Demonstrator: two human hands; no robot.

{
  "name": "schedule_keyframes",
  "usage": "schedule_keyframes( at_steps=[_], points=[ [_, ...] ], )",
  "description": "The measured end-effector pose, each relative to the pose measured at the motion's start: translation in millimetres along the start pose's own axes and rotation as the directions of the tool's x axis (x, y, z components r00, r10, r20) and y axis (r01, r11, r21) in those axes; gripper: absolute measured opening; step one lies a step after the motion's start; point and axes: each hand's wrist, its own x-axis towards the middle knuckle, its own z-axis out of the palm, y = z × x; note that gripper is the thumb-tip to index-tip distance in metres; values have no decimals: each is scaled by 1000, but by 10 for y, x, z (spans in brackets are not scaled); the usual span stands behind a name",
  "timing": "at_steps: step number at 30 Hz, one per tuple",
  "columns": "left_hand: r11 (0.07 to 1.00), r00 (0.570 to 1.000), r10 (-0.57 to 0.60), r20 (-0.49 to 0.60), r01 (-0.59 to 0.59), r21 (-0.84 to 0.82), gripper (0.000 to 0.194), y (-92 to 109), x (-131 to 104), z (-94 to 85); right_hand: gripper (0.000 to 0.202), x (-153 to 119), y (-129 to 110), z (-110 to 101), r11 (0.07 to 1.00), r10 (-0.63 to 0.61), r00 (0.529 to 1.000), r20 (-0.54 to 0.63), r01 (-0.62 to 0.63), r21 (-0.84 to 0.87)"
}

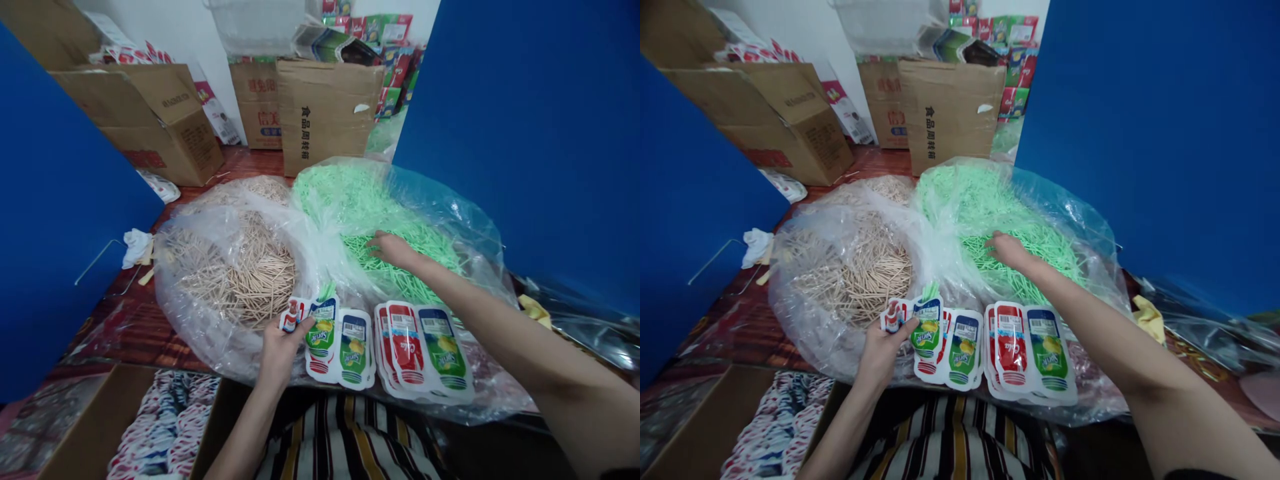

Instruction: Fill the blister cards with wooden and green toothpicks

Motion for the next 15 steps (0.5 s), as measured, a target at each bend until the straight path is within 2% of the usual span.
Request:
schedule_keyframes(
  at_steps=[4, 7, 9, 10, 11, 13, 15],
  points=[
    [1000, 999, 5, 32, -5, 16, 24, -51, 25, -50, 21, 56, -42, 79, 997, -73, 997, 13, 73, -7],
    [1000, 998, -1, 69, 0, 8, 23, -74, 48, -91, 28, 15, -86, 29, 993, -115, 993, -41, 116, 20],
    [1000, 998, -9, 62, 9, 1, 24, -80, 63, -103, 31, -76, -186, -66, 984, -97, 985, -139, 116, 136],
    [1000, 998, -16, 57, 16, -3, 24, -83, 70, -102, 31, -140, -268, -132, 955, -57, 976, -210, 114, 273],
    [1000, 998, -20, 53, 21, -8, 24, -85, 75, -96, 31, -214, -373, -206, 887, 23, 962, -271, 105, 449],
    [1000, 998, -21, 61, 22, -15, 23, -91, 81, -74, 29, -373, -632, -364, 619, 153, 942, -300, 146, 771],
    [1000, 997, -16, 79, 17, -12, 21, -96, 74, -42, 25, -516, -911, -497, 371, 173, 942, -289, 209, 905]
  ],
)
